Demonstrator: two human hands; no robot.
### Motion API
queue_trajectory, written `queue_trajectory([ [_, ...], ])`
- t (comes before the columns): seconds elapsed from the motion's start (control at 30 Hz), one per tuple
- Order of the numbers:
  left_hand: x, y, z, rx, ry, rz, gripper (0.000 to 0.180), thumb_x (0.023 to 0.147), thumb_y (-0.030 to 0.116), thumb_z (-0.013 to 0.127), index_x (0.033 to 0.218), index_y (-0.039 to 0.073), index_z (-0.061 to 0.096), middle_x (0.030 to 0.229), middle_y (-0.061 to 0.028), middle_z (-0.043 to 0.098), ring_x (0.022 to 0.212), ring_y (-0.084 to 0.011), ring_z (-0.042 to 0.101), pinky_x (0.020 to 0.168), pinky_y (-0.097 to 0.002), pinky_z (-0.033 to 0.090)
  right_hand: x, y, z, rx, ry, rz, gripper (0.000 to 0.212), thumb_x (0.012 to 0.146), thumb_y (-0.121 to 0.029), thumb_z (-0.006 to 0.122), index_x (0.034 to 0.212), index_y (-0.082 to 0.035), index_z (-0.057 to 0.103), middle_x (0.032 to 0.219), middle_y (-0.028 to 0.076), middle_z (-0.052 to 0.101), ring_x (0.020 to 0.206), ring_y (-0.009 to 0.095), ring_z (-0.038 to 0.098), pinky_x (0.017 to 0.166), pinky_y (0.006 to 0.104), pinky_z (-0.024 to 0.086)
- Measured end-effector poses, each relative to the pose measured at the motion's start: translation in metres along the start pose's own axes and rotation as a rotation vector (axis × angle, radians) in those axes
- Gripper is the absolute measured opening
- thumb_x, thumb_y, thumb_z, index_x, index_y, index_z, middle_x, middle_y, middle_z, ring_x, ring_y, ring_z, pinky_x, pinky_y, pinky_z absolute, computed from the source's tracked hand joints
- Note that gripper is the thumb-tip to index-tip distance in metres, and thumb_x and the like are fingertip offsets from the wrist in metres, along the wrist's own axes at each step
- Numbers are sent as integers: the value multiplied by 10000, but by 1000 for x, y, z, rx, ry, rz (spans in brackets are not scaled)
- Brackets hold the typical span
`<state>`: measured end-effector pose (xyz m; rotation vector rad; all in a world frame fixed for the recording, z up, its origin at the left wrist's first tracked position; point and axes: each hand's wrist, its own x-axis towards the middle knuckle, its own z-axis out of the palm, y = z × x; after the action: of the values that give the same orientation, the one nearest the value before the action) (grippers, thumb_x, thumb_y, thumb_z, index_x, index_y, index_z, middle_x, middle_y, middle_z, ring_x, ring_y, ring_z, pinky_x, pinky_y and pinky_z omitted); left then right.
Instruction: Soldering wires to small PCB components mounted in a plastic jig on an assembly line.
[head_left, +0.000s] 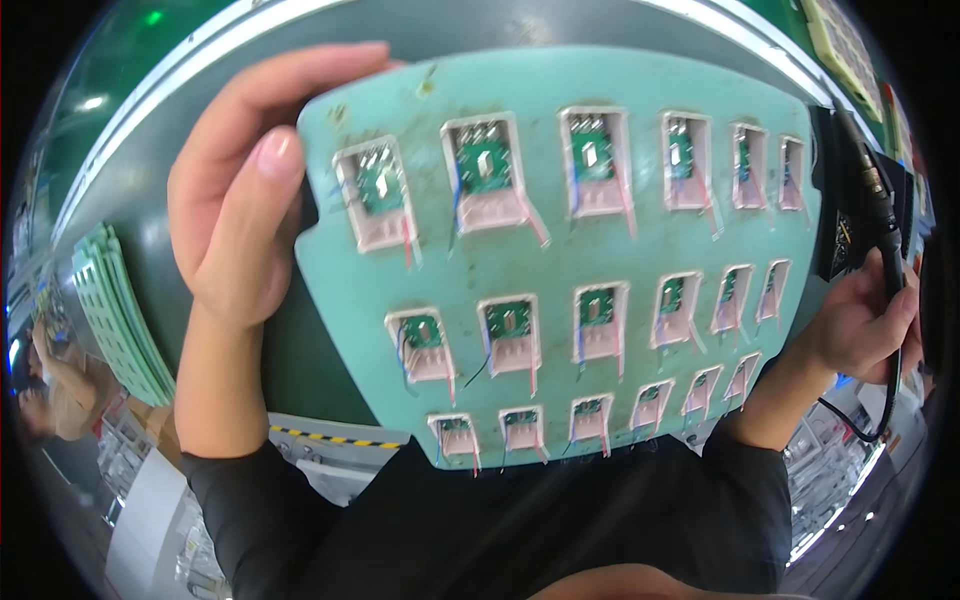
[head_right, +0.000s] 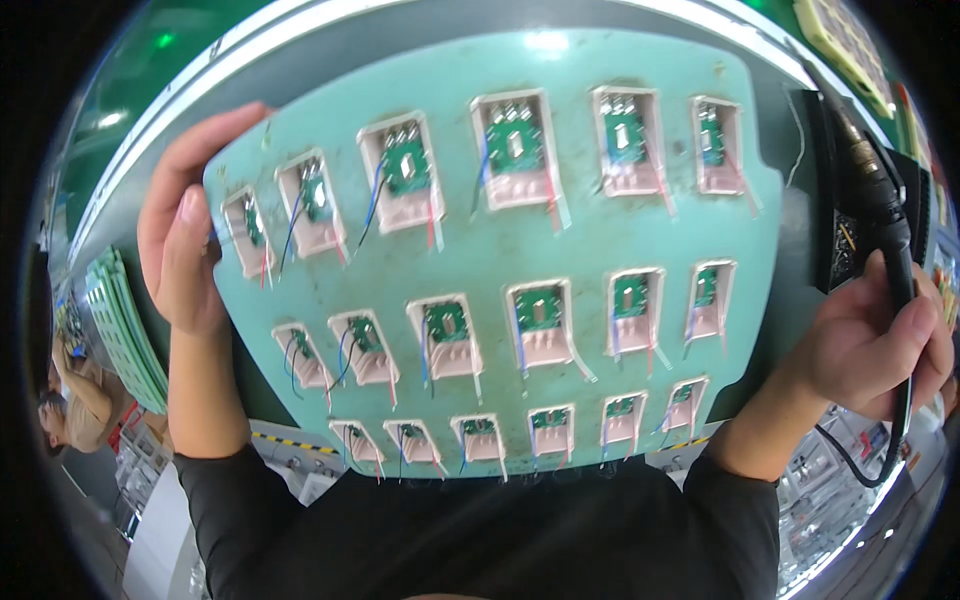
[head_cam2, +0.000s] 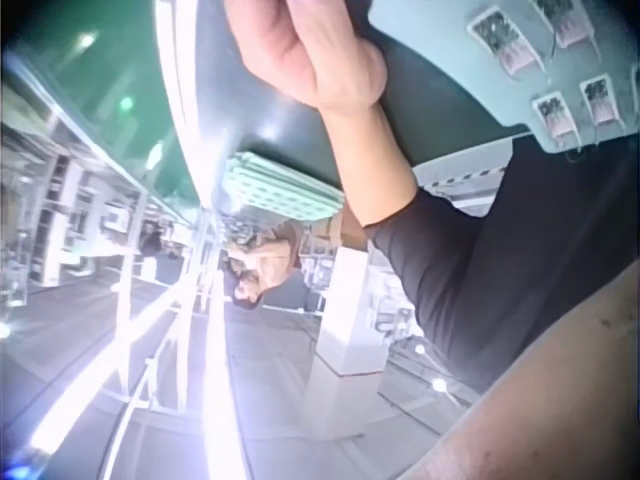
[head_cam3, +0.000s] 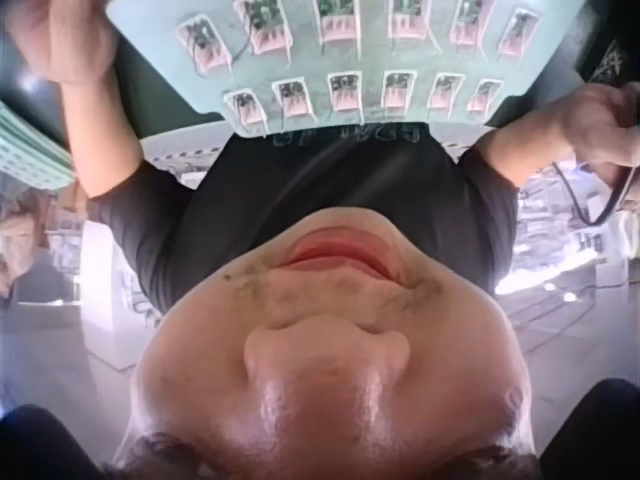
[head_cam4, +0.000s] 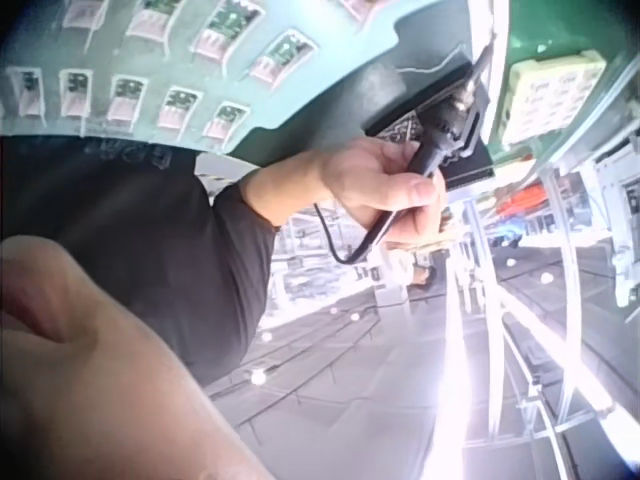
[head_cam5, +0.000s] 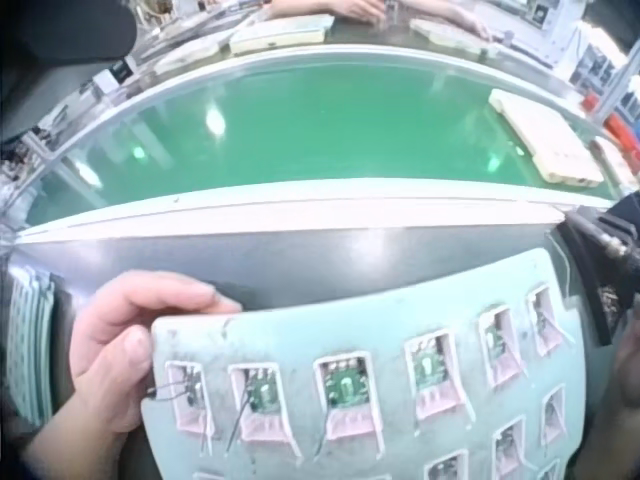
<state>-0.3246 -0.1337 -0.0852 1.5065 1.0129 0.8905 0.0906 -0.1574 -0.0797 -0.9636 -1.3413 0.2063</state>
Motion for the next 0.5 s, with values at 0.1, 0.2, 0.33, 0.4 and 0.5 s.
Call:
queue_trajectory([
  [0.1, 0, -3, -5, 42, 9, 27, 487, 891, 242, 400, 1197, -135, 447, 1213, -217, 514, 1086, -214, 519, 943, -289, 374, 6, 7, -9, 33, 40, 10, 114, 791, -37, 519, 793, 55, 587, 705, 193, 611, 554, 282, 624, 556, 356, 575],
  [0.2, 1, -4, -3, 62, 20, 35, 482, 898, 231, 385, 1208, -133, 441, 1209, -211, 518, 1073, -199, 529, 925, -273, 388, 9, 12, -6, 98, 3, -9, 98, 781, -15, 515, 770, 41, 594, 697, 170, 605, 517, 258, 590, 544, 347, 548],
  [0.33, 2, -10, -3, -23, 21, 42, 460, 933, 217, 332, 1228, -120, 436, 1216, -208, 517, 1116, -205, 510, 952, -292, 372, 10, 14, -9, 23, -46, -20, 110, 785, 0, 505, 726, 38, 588, 686, 151, 597, 489, 230, 554, 541, 344, 521],
  [0.4, -1, -14, -7, -466, -89, 40, 404, 947, 237, 417, 1138, -112, 489, 1016, -144, 614, 884, -131, 590, 770, -238, 469, 8, 15, -9, 19, -24, -11, 112, 789, 2, 505, 725, 41, 588, 681, 149, 596, 489, 224, 553, 539, 336, 519],
  [0.5, 0, -7, 4, -235, 1, 13, 394, 923, 187, 408, 1178, -108, 460, 1001, -134, 608, 891, -130, 581, 790, -241, 463, 5, 16, -8, 8, 34, 26, 119, 803, 9, 508, 724, 50, 588, 668, 144, 595, 488, 204, 549, 536, 311, 514],
])
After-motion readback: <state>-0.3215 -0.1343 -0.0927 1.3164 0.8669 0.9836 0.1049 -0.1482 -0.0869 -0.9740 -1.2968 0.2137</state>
